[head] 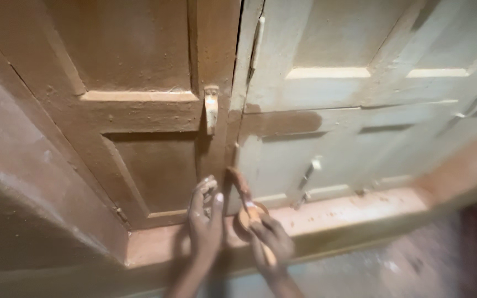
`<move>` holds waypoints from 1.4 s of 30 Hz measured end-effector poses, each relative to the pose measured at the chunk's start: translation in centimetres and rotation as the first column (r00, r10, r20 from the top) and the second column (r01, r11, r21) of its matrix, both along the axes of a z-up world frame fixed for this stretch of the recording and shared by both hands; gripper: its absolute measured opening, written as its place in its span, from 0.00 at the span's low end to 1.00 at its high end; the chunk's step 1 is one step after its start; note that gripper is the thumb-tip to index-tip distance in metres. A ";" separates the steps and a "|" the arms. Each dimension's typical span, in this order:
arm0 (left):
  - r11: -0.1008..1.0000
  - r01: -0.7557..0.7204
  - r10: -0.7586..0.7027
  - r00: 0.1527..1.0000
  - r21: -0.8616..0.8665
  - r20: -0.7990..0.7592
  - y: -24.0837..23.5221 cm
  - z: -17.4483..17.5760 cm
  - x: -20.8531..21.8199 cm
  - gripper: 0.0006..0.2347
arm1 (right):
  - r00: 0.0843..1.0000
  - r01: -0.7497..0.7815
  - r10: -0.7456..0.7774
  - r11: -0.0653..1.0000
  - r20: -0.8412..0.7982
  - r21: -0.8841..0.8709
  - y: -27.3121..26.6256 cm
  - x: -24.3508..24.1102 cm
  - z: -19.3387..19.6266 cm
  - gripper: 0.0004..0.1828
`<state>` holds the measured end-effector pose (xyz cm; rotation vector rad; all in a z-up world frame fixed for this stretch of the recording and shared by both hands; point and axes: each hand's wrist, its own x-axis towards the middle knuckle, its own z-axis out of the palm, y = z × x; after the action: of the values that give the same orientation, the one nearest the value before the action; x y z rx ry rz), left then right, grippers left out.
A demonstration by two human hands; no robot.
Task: The person paints a wooden door with brown paint using a brush. They repeatedly dip the brush into a small paint can and apply paint to the door panels and frame.
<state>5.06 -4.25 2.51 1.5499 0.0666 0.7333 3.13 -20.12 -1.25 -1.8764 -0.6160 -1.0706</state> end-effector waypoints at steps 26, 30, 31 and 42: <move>0.998 0.031 -0.030 0.999 -0.052 0.028 -1.5 0.9 1.2 0.16 | 0.983 -0.003 -0.006 0.999 0.182 0.047 1.2 1.0 8.7 0.14; 0.997 -0.038 0.037 0.999 0.060 0.019 -1.8 1.5 1.0 0.16 | 0.985 -0.080 0.064 0.992 0.159 0.095 0.1 0.8 8.7 0.12; 0.991 -0.064 0.059 0.997 0.118 0.045 -1.8 1.9 0.9 0.15 | 0.986 -0.059 0.041 0.993 0.162 0.103 -0.6 1.4 9.0 0.12; 0.994 -0.034 0.030 0.999 0.100 0.036 -4.2 3.0 0.9 0.13 | 0.925 0.340 -0.360 0.928 0.126 0.154 -6.4 2.3 10.0 0.10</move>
<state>5.98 -8.47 5.46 1.6352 0.0296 0.7987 5.43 -26.50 8.71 -1.8421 -0.2880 -1.4611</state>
